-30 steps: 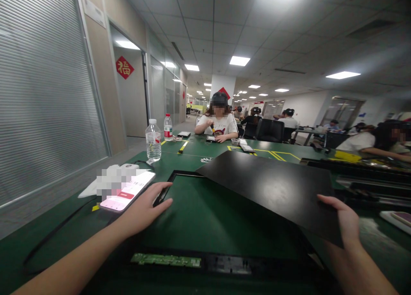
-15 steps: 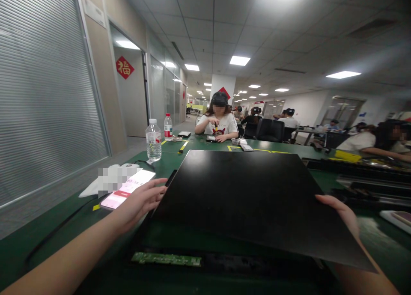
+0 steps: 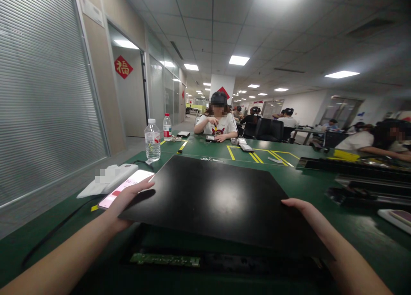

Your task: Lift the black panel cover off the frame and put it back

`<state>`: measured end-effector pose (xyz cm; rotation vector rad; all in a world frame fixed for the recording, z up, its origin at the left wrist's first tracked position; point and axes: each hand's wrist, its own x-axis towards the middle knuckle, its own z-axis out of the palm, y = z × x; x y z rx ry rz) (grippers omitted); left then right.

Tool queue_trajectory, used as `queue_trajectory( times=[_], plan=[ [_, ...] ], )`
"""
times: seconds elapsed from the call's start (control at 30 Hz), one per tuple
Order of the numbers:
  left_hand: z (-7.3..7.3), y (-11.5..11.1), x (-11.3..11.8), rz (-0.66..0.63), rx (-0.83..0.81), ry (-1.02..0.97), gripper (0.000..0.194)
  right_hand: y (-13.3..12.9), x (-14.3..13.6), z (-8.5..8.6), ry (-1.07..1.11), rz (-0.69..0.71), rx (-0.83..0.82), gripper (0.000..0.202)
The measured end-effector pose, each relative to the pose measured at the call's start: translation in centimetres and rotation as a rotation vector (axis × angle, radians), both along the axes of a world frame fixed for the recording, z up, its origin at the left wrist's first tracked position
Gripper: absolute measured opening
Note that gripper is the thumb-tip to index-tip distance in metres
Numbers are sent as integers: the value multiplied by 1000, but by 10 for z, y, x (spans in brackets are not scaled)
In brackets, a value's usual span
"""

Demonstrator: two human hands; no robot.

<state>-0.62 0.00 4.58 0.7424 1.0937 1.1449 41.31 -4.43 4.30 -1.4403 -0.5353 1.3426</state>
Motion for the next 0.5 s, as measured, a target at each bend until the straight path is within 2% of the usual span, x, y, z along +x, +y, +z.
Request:
queue_trajectory(
  times=[0.1, 0.2, 0.3, 0.5],
  plan=[
    [2, -2, 2, 37, -18, -31, 61, 1, 2, 1, 87, 117, -127, 20],
    [5, -6, 3, 47, 2, -26, 61, 4, 8, 1, 159, 207, -135, 21],
    [7, -8, 4, 70, 5, -64, 60, 6, 12, -1, 209, 289, -102, 21],
    [7, -10, 3, 38, 148, -150, 51, 9, 13, -8, 65, 280, 77, 24]
  ],
)
